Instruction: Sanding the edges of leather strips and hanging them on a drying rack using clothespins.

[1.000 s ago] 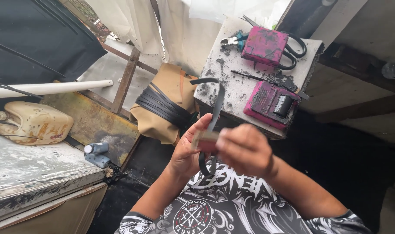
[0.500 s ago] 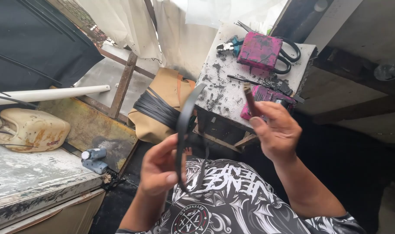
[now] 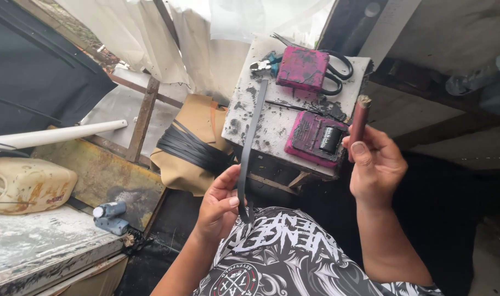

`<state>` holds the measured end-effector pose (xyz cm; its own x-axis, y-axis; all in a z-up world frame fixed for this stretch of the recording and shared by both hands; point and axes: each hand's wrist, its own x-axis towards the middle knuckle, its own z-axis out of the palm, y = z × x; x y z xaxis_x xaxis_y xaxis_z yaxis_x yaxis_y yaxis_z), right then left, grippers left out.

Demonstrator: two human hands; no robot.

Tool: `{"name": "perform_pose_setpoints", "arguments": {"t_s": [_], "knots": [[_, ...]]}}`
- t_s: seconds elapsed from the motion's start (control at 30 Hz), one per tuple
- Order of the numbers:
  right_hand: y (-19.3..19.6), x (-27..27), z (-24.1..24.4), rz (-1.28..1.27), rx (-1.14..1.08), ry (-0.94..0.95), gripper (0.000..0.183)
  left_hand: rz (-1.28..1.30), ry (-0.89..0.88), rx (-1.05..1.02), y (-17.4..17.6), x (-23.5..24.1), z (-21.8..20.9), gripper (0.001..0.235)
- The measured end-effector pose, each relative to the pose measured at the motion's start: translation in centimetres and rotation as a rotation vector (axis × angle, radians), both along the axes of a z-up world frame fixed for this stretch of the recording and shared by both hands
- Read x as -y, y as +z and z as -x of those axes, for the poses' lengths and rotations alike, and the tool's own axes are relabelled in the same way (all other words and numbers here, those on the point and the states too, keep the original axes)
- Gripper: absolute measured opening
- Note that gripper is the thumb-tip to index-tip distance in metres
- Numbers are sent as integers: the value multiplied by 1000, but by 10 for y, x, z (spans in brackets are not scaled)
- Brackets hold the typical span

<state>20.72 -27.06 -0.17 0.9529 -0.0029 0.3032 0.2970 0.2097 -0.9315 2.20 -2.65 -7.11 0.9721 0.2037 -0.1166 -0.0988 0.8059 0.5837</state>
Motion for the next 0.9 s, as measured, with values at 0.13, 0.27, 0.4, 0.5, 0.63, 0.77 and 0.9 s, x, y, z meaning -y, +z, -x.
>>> {"name": "perform_pose_setpoints", "arguments": {"t_s": [0.13,0.27,0.4,0.5,0.63,0.77,0.9], "knots": [[23,7,-24,-3,9,-21,39,-297,-7,4,14,-7,-2,50],[41,-1,-62,41,-52,-14,59,-313,-23,-75,9,-8,-2,49],[18,-4,-125,225,-183,178,47,-253,8,-216,5,-8,-5,35],[36,-27,-146,647,-172,209,50,-185,8,-218,13,-8,-11,45],[74,-71,-147,1372,-120,360,103,9,-41,-184,13,-7,-19,60],[54,-78,-164,1471,-123,377,92,106,-74,-192,10,-3,-20,69],[42,-53,-166,1489,-21,280,85,255,-51,-105,-4,2,-19,71]]}}
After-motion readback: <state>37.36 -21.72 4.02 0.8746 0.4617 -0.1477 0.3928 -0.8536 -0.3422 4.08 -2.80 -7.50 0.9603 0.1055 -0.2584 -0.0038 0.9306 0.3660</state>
